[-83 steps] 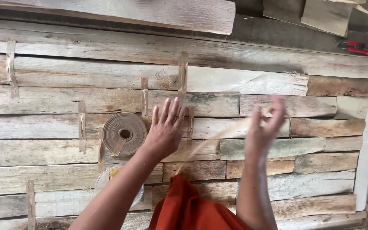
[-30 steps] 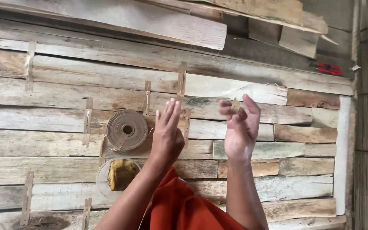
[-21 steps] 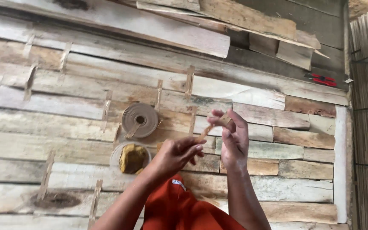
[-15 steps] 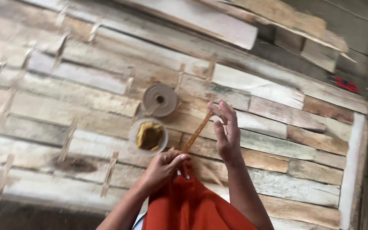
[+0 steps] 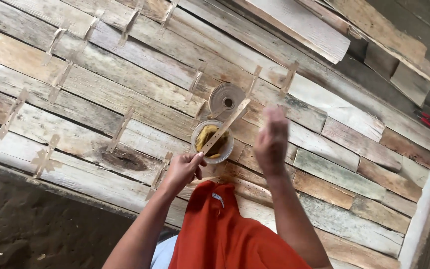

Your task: Applying adhesive to thin wooden strips and manually pressing them onto a larger wooden panel to create a decorative or structural surface.

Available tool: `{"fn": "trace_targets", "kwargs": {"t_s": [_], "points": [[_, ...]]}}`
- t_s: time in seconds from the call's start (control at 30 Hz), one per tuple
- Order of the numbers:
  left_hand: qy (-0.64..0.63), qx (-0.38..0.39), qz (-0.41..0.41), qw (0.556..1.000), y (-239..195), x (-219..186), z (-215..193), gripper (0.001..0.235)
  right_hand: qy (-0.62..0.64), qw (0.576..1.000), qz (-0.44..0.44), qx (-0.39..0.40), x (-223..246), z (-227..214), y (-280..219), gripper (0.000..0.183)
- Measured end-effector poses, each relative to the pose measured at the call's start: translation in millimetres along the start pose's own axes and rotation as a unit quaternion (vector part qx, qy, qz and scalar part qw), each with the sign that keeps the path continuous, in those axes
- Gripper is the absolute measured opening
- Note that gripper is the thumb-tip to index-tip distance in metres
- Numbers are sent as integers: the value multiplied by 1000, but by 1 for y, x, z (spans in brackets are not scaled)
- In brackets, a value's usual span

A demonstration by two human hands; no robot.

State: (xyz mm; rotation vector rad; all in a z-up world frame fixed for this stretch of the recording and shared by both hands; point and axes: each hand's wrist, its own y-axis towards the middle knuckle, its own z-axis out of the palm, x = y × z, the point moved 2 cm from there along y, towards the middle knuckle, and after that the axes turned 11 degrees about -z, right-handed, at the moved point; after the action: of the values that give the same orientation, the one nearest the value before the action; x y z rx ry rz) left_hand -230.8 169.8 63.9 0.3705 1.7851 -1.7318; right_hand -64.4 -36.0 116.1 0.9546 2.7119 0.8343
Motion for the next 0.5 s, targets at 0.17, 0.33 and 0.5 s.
{"fn": "trace_targets", "kwargs": {"t_s": [0.17, 0.33, 0.5], "points": [[56, -30, -5, 998, 18, -5, 2, 36, 102, 965, -155, 183, 95, 32, -44, 70], [98, -46, -4, 994, 26, -3, 4, 39, 80, 952, -172, 241, 101, 60, -64, 83], [65, -50, -10, 997, 16, -10, 1, 36, 81, 917, -150, 362, 99, 61, -60, 81]]}}
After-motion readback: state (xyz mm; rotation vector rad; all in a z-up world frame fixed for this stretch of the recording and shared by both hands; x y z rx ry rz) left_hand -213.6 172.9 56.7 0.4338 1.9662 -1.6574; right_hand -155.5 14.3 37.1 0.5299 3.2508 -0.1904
